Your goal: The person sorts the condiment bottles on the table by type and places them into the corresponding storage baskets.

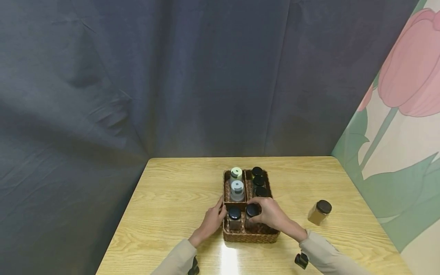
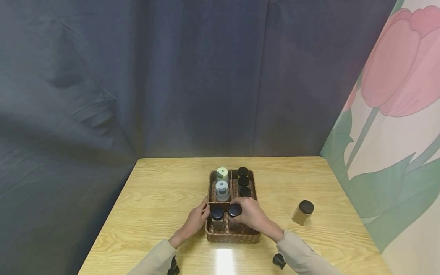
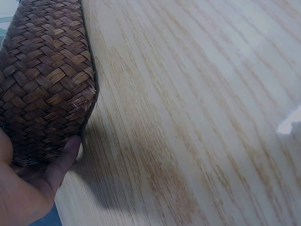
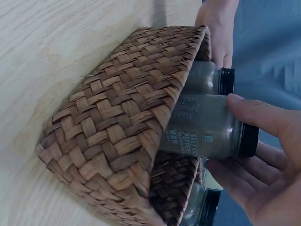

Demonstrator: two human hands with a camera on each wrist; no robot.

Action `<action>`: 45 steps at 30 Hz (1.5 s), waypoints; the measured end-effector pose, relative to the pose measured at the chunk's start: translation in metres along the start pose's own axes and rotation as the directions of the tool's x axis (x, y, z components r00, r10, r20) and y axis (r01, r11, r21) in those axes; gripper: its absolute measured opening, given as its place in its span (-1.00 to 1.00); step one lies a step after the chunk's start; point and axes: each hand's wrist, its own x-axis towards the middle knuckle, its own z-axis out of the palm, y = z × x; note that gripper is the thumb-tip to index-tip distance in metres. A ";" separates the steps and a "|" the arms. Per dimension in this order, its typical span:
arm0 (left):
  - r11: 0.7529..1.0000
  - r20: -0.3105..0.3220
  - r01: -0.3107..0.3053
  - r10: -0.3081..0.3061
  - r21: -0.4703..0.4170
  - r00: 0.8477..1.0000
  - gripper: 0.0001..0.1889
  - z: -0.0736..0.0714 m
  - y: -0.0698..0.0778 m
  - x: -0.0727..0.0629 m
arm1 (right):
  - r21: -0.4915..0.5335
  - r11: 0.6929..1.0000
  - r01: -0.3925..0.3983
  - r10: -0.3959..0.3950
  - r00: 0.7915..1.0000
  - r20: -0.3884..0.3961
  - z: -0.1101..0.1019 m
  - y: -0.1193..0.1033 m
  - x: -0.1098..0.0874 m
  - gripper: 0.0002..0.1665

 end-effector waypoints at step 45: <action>1.000 -0.031 -0.021 0.021 0.018 0.999 -0.38 0.001 0.001 0.000 | -0.036 0.997 0.063 -0.062 0.997 0.036 0.013 0.008 0.001 -0.42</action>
